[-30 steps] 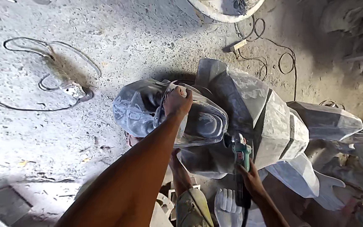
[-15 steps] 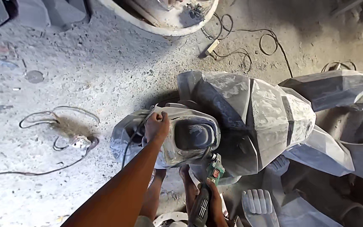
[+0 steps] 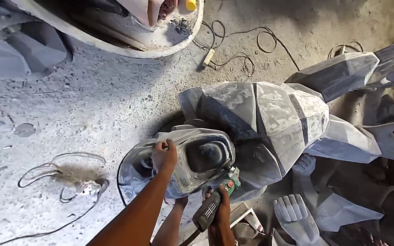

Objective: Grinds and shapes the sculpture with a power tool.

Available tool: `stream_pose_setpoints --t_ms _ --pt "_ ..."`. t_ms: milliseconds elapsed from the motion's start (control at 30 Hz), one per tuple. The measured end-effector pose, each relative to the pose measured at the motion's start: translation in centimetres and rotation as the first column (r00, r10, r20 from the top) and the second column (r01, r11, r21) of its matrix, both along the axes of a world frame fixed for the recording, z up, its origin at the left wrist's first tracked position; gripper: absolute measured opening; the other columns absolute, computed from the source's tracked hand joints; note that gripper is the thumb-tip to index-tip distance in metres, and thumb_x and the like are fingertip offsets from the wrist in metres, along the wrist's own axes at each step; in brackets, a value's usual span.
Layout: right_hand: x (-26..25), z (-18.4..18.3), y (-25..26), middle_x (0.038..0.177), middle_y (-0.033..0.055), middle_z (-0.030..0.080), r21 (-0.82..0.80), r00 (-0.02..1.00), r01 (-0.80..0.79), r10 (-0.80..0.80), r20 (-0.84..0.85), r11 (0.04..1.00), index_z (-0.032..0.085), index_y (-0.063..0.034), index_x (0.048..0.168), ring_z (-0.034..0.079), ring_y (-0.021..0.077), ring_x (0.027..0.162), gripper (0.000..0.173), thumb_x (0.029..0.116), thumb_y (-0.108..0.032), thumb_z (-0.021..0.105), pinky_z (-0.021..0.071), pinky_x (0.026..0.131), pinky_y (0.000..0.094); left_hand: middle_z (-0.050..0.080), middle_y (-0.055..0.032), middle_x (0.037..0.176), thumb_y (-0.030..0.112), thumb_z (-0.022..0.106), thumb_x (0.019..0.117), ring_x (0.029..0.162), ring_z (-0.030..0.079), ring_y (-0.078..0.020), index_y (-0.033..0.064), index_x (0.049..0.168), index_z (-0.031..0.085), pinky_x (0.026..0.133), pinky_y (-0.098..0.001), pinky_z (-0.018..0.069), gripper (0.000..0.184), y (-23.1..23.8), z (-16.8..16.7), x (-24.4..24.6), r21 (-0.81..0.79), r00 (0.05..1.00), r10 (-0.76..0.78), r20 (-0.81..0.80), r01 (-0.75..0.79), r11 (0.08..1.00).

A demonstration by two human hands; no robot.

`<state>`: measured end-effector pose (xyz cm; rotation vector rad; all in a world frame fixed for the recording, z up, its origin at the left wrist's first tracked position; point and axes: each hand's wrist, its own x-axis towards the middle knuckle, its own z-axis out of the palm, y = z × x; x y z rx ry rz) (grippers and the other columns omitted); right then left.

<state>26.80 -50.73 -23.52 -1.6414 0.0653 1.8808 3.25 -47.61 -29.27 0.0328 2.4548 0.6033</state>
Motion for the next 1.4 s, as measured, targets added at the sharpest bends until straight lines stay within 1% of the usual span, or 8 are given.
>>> stream_pose_setpoints --t_ms 333,600,733,833,933,1067,1200,1400 --pt "0.2 1.2 -1.3 0.092 0.0226 0.065 0.064 0.923 -0.307 0.281 0.263 0.95 0.033 -0.005 0.146 0.069 0.0321 0.069 0.062 0.0983 -0.026 0.066 0.0625 0.062 0.0475 0.069 -0.0253 0.109 0.042 0.046 0.1083 0.107 0.066 -0.0421 0.0013 0.112 0.07 0.091 -0.0645 0.0478 0.047 0.1 0.4 0.0 -0.004 0.999 -0.029 0.015 0.029 1.0" --pt "4.9 0.6 -3.1 0.096 0.0243 0.067 0.113 0.925 -0.145 0.094 0.369 0.983 0.033 -0.0021 0.145 0.072 0.0333 0.072 0.066 0.0934 -0.021 0.069 0.0637 0.064 0.0466 0.07 -0.0244 0.109 0.042 0.047 0.1077 0.107 0.066 -0.0392 -0.0006 0.111 0.071 0.094 -0.0607 0.0486 0.049 -0.1 0.6 0.0 0.009 0.999 -0.04 0.016 0.039 0.999" --pt "9.4 -1.9 -2.9 0.116 0.0185 0.066 -0.007 0.589 -0.513 0.357 0.725 0.858 0.036 -0.0053 0.15 0.071 0.0259 0.093 0.088 0.0798 -0.033 0.082 0.0615 0.081 0.0477 0.07 -0.0243 0.112 0.043 0.045 0.1079 0.111 0.065 -0.0383 -0.0004 0.113 0.071 0.097 -0.0598 0.0475 0.05 0.1 0.8 0.1 -0.005 0.999 -0.039 0.001 0.039 0.999" --pt "12.0 -1.5 -1.8 0.104 0.0132 0.071 -0.226 0.21 -0.733 0.53 0.821 0.642 0.043 -0.0087 0.147 0.071 0.0257 0.089 0.082 0.0803 -0.039 0.079 0.0596 0.078 0.0516 0.07 -0.0244 0.112 0.043 0.045 0.1083 0.111 0.065 -0.0386 0.0 0.113 0.072 0.096 -0.0598 0.0471 0.051 0.1 0.8 0.3 -0.027 0.999 -0.033 0.0 0.033 0.999" --pt "13.7 -1.0 0.1 0.098 0.0094 0.073 -0.489 -0.184 -0.803 0.638 0.747 0.34 0.049 -0.0159 0.143 0.073 0.0291 0.088 0.071 0.0819 -0.043 0.075 0.0584 0.075 0.056 0.069 -0.0244 0.11 0.044 0.045 0.1083 0.108 0.065 -0.0392 0.0003 0.112 0.071 0.094 -0.0605 0.0474 0.051 0.0 0.8 0.4 -0.023 1.0 -0.018 -0.008 0.018 1.0" --pt "14.7 -0.6 3.6 0.117 0.0137 0.068 -0.698 -0.615 -0.708 0.576 0.539 -0.102 0.049 -0.0243 0.145 0.072 0.0351 0.093 0.063 0.0865 -0.037 0.067 0.0584 0.073 0.0568 0.069 -0.0261 0.108 0.044 0.046 0.1079 0.106 0.065 -0.0416 -0.0013 0.11 0.071 0.093 -0.0628 0.0473 0.052 -0.2 0.3 0.5 0.022 1.0 -0.012 -0.022 0.013 1.0" --pt "15.0 -0.9 7.2 0.124 0.0235 0.063 -0.701 -0.803 -0.59 0.381 0.458 -0.401 0.041 -0.0233 0.153 0.07 0.0432 0.095 0.063 0.0931 -0.021 0.062 0.0575 0.074 0.058 0.069 -0.027 0.106 0.048 0.044 0.1075 0.104 0.065 -0.0429 -0.0014 0.108 0.07 0.09 -0.0646 0.0472 0.056 -0.4 0.0 0.5 0.02 1.0 -0.005 -0.027 0.006 1.0" --pt "12.3 -1.7 11.2 0.111 0.0255 0.064 -0.736 -0.896 -0.409 0.086 0.435 -0.539 0.048 -0.0139 0.147 0.07 0.0414 0.092 0.046 0.1022 -0.003 0.044 0.058 0.074 0.051 0.068 -0.0285 0.108 0.05 0.044 0.106 0.107 0.064 -0.0459 0.0002 0.109 0.071 0.089 -0.0676 0.0467 0.057 -0.6 -0.2 0.4 0.029 0.999 0.033 -0.021 -0.032 0.999"
